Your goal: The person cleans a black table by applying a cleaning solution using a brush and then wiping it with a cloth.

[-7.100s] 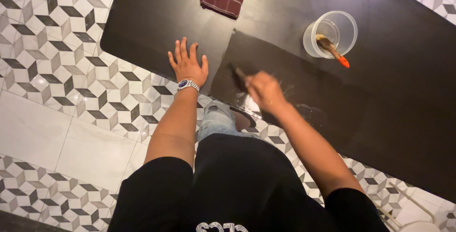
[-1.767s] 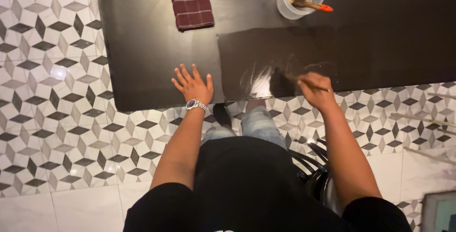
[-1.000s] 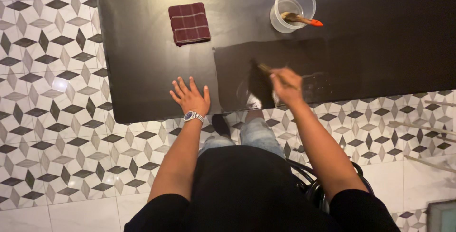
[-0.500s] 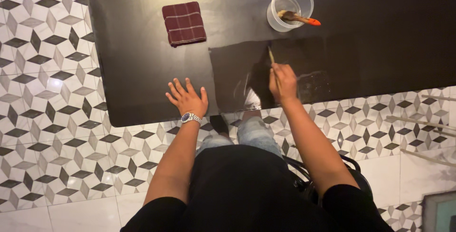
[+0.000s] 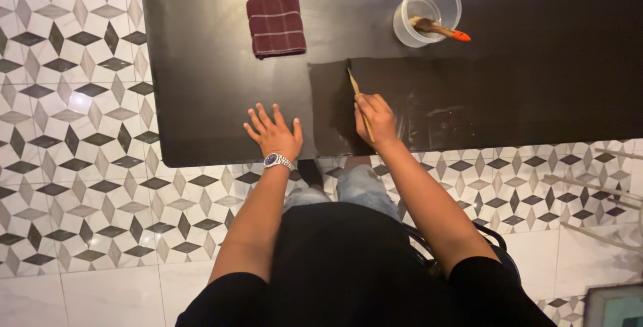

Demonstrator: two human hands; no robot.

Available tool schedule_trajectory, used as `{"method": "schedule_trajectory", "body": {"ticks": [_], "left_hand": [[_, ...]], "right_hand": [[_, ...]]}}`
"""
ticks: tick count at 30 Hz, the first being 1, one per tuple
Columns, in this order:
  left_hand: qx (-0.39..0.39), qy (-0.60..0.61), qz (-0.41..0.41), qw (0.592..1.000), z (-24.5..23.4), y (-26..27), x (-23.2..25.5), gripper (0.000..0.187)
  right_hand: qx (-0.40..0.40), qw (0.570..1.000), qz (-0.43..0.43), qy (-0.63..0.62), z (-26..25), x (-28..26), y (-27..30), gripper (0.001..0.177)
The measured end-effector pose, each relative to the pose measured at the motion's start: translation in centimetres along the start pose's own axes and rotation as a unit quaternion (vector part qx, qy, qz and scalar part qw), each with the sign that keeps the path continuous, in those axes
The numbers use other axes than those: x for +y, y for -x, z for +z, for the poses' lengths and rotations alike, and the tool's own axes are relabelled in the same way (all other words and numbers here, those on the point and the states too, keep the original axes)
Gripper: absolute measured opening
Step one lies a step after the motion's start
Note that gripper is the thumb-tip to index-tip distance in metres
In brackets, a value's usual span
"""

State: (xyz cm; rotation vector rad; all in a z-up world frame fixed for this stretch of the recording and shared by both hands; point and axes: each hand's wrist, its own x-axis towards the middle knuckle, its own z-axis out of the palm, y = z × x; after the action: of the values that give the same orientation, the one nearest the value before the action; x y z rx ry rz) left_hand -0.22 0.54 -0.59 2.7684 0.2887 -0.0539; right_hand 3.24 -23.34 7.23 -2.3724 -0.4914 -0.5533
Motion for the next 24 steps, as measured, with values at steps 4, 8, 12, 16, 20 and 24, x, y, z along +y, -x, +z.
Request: {"method": "schedule_trajectory", "body": {"ticks": [4,8,12,16,20,24], "left_hand": [[0.007,-0.004,-0.001,1.000,0.0,0.1,0.0,0.070],[0.010,-0.006,0.003,1.000,0.0,0.1,-0.1,0.069],[0.010,-0.004,0.001,1.000,0.2,0.1,-0.2,0.070],[0.011,-0.004,0.004,1.000,0.6,0.0,-0.4,0.070],[0.009,-0.005,0.006,1.000,0.8,0.1,-0.5,0.070],[0.001,-0.001,0.005,1.000,0.6,0.0,-0.4,0.071]], "right_hand": [[-0.019,1.000,-0.021,-0.011,0.9,-1.1,-0.6,0.022],[-0.013,0.999,-0.028,-0.044,1.9,-2.2,-1.0,0.021],[-0.031,0.997,-0.037,-0.052,2.5,-2.9,-1.3,0.023],[-0.019,0.996,-0.050,-0.067,2.9,-3.4,-1.6,0.025],[-0.040,0.996,-0.053,-0.058,3.1,-4.0,-2.0,0.025],[-0.041,0.995,-0.053,-0.076,3.2,-4.3,-2.3,0.024]]}}
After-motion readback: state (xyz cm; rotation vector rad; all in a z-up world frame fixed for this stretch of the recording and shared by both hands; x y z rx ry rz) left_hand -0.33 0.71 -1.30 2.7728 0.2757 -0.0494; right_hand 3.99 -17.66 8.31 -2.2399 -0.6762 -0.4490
